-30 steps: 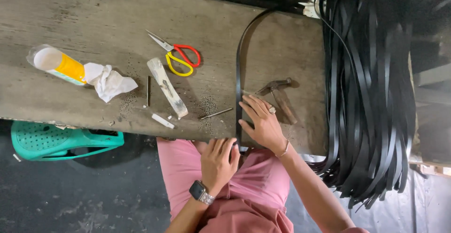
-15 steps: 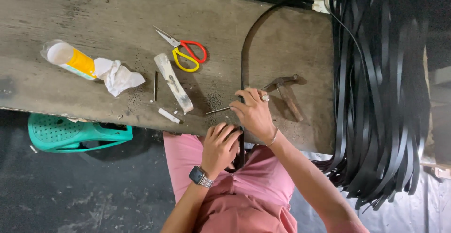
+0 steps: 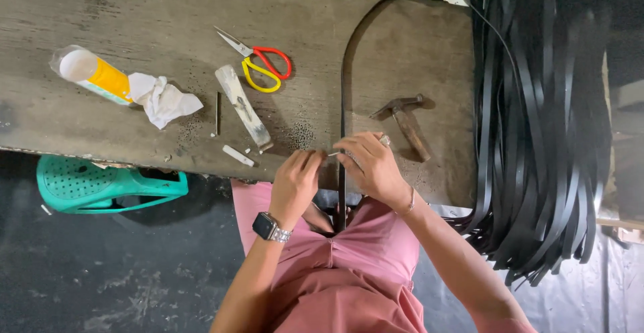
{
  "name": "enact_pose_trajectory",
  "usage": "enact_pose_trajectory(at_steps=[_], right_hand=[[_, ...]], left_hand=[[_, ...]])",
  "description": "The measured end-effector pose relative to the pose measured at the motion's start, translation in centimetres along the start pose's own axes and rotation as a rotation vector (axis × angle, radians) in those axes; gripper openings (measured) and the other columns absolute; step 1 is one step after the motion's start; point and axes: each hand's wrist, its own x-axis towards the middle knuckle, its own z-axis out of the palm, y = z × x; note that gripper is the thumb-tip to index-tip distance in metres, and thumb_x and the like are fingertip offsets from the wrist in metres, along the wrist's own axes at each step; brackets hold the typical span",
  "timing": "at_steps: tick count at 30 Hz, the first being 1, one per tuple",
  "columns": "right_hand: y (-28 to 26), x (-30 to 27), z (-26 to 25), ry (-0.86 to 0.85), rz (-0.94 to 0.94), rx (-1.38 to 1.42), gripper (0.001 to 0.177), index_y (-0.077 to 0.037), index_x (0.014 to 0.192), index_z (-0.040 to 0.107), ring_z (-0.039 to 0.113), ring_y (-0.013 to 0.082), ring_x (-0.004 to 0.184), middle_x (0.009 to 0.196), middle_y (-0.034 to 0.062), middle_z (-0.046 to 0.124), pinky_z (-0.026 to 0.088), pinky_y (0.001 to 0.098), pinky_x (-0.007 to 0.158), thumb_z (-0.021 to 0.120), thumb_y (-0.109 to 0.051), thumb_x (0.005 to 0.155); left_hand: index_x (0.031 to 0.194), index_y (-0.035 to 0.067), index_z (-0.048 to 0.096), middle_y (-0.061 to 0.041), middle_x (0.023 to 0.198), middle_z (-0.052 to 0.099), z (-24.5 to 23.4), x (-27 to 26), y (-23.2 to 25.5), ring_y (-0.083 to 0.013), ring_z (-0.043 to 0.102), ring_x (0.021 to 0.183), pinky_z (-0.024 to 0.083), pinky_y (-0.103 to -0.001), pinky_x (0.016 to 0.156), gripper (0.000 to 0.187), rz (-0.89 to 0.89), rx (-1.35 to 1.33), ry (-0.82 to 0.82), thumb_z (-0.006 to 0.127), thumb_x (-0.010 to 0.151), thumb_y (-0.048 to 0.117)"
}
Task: Using a hammer and a punch to create holes or fastenings along a long leather strip on a workbench.
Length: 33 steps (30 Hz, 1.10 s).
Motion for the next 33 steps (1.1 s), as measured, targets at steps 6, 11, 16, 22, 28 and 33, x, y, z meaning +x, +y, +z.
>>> enact_pose_trajectory(at_steps=[6,11,16,22,28,33], right_hand=[[2.0,-3.9,0.2,-0.151,-0.091,-0.188,0.054,-0.006,0.131,0.067,0.058,0.0333,0.132,0.14,0.0147,0.064,0.041,0.0428,0.11,0.069,-0.045,0.094],[2.6,-4.5,0.5,-0.147,-0.032,-0.288,0.053,-0.009,0.132,0.067,0.054,0.0367,0.135,0.146,0.0156,0.06,0.041,0.0471,0.107,0.066,-0.047,0.095],[4.0,-5.2,1.1,-0.157,0.039,-0.238,0.05,-0.012,0.133,0.067,0.055,0.0307,0.134,0.145,0.0084,0.062,0.041,0.0437,0.107,0.07,-0.044,0.094],[3.2,-4.8,0.6,-0.213,0.026,-0.257,0.08,-0.01,0.142,0.061,0.05,0.0341,0.138,0.15,0.0099,0.057,0.038,0.0472,0.109,0.069,-0.065,0.084],[2.9,-4.5,0.6,-0.23,0.028,-0.294,0.084,-0.01,0.141,0.06,0.051,0.0329,0.138,0.149,0.0098,0.058,0.038,0.0467,0.11,0.065,-0.07,0.084],[2.9,-4.6,0.8,-0.227,0.041,-0.293,0.084,-0.009,0.141,0.06,0.05,0.0329,0.138,0.149,0.0096,0.058,0.037,0.0477,0.111,0.063,-0.072,0.084]], left_hand=[[0.112,0.009,0.06,-0.005,0.092,0.079,-3.4,3.1,1.5,-0.0226,0.075,0.075,0.057,-0.034,0.073,0.014,-0.419,-0.453,-0.002,0.064,0.099,0.009],[0.108,0.005,0.062,-0.011,0.095,0.08,-2.7,3.6,1.8,-0.0229,0.079,0.082,0.062,-0.032,0.075,0.008,-0.486,-0.751,-0.032,0.058,0.103,0.01],[0.105,0.005,0.065,-0.011,0.094,0.08,-1.3,4.3,2.1,-0.018,0.077,0.071,0.062,-0.03,0.07,0.011,-0.513,-0.803,-0.069,0.057,0.105,0.012],[0.104,0.003,0.065,-0.013,0.09,0.08,-0.1,4.0,2.2,-0.0219,0.078,0.069,0.063,-0.032,0.069,0.013,-0.498,-0.863,-0.048,0.056,0.106,0.012],[0.106,0.006,0.064,-0.008,0.088,0.08,0.3,3.9,2.0,-0.0196,0.078,0.07,0.062,-0.03,0.069,0.012,-0.5,-0.78,-0.097,0.056,0.106,0.015],[0.108,0.007,0.064,-0.008,0.088,0.081,0.3,3.9,2.2,-0.0203,0.078,0.07,0.062,-0.031,0.069,0.012,-0.547,-0.77,-0.099,0.055,0.106,0.014]])
